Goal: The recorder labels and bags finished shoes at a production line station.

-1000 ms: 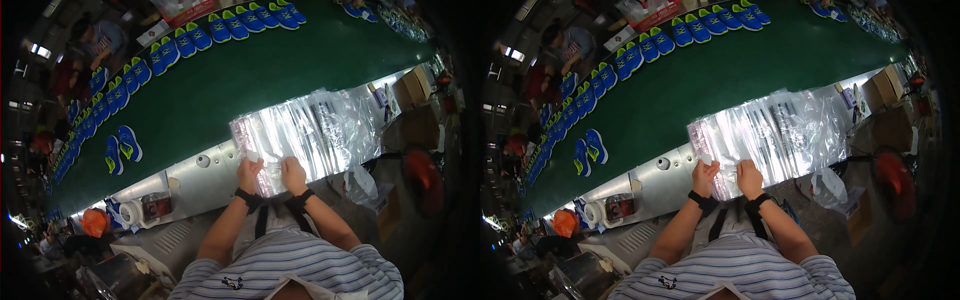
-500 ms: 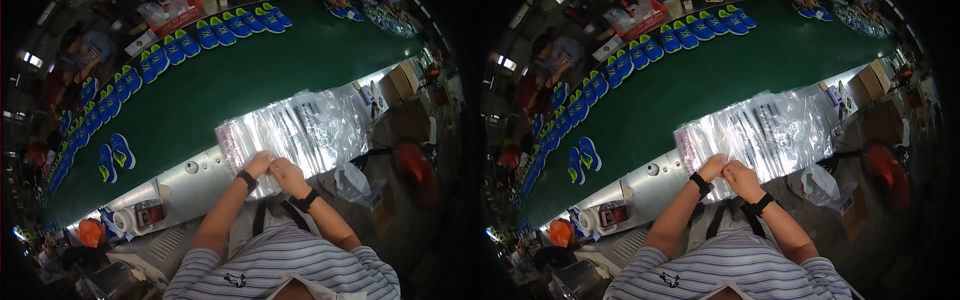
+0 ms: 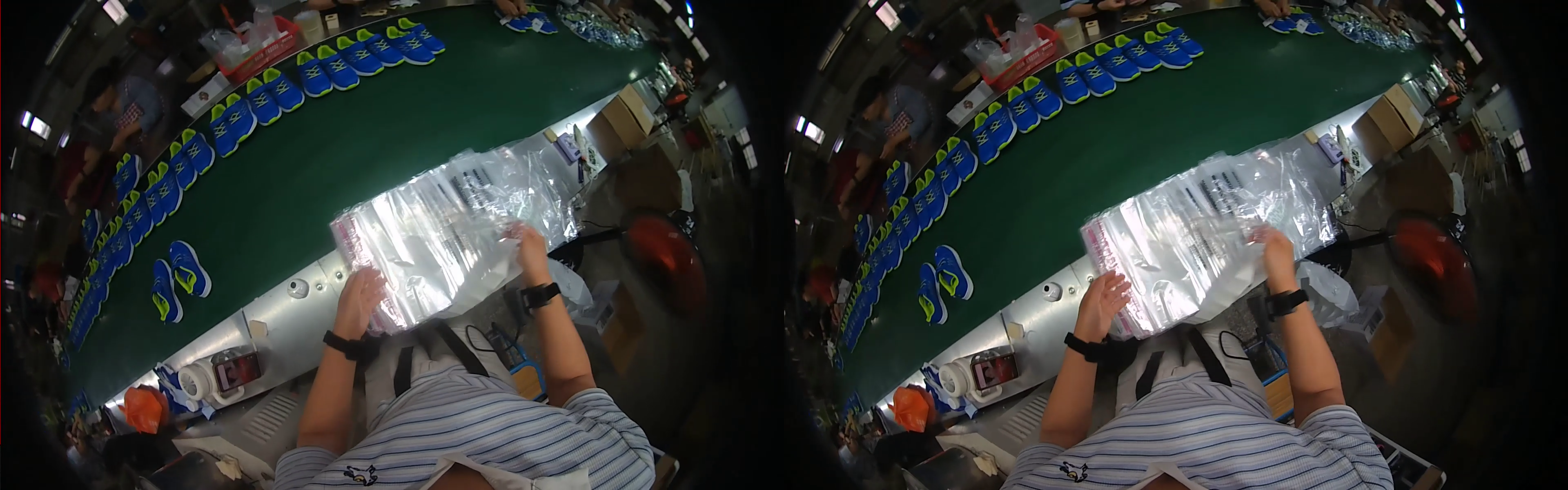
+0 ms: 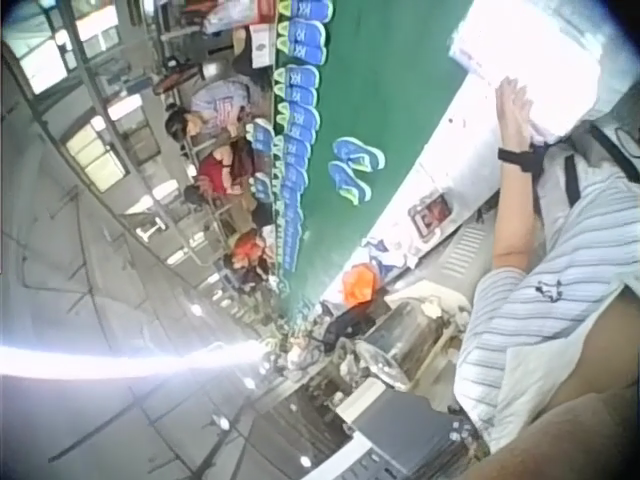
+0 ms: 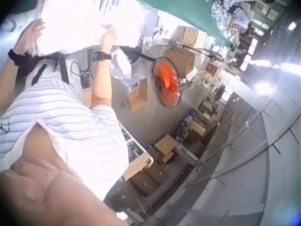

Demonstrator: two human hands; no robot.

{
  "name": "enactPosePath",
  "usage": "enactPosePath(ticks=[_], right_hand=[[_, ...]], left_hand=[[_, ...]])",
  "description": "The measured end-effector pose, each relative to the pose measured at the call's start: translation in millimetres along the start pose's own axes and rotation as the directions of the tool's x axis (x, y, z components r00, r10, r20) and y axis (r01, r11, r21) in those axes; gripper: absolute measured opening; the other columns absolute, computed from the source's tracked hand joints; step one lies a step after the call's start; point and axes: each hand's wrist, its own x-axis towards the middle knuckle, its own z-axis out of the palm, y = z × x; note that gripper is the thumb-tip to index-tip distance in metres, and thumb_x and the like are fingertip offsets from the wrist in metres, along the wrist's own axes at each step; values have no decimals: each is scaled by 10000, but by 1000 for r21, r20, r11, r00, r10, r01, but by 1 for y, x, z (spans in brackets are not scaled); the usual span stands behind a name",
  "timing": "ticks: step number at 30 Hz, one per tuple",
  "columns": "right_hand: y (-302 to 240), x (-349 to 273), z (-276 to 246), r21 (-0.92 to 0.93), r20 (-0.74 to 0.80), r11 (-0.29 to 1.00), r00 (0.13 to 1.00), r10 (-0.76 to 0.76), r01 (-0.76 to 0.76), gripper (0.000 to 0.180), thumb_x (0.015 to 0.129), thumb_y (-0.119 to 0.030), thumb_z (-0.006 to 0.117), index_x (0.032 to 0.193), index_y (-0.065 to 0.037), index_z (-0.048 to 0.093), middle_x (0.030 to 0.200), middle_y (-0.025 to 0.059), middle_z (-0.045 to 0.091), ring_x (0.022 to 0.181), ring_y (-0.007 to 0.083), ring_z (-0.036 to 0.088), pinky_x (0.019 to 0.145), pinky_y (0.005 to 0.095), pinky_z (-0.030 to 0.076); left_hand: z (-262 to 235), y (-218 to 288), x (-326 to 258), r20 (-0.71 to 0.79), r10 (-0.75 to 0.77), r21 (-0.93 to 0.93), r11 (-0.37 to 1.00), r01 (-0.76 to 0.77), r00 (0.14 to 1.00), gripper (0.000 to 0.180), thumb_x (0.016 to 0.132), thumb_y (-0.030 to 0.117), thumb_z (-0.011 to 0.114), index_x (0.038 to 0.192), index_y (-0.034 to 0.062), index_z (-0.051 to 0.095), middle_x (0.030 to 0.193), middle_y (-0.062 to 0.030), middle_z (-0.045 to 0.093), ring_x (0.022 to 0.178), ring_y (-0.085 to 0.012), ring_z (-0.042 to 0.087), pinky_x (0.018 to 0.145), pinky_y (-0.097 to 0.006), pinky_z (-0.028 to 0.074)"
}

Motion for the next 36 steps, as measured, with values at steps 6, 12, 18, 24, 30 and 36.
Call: enactPosePath(ticks=[6,12,18,24,30,36], right_hand=[[38,-13,-122,222,-321,887,828,459,-405,266,833,-306,468,718,-72,522,586,1,435,454,119,422,396,274,282],[-69,-112,-32,59,508,989,857,87,-135,153,793,53,485,912,-33,531,888,32,555,808,91,534,730,207,419],[-125,-115,-22,229,741,963,666,-80,-140,204,796,96,465,955,-20,515,956,56,554,818,81,533,731,205,417],[-118,-119,-10,-163,823,987,554,128,14,167,838,-66,545,995,-12,525,799,13,537,687,56,466,600,208,386],[-109,-120,28,-303,840,937,512,178,172,78,837,-67,539,845,7,562,721,-13,530,667,60,455,593,216,385],[-75,-126,59,-104,802,992,584,127,-73,36,835,-44,563,821,-10,563,734,-36,528,670,31,436,592,174,343]], left_hand=[[10,-34,-21,39,-239,249,943,223,970,359,900,263,454,1146,1,452,1111,-125,538,981,-194,546,796,-287,441],[93,-44,-16,587,4,446,833,-327,810,292,938,169,378,1147,-6,484,1148,-86,535,1058,-146,500,916,-254,364],[109,-32,-19,710,-381,530,843,-93,592,237,908,171,462,1043,-8,538,972,-21,569,928,-91,504,836,-228,392],[74,-3,-52,641,-319,530,842,-101,698,158,823,95,569,946,-4,563,835,1,561,792,-59,500,712,-217,417],[64,-12,-60,555,185,623,554,-552,811,140,777,95,576,891,16,556,809,-92,551,792,-189,543,721,-284,431],[83,-8,-112,171,398,817,454,-356,901,161,798,154,588,839,1,559,751,-107,530,669,-230,543,609,-318,434]])
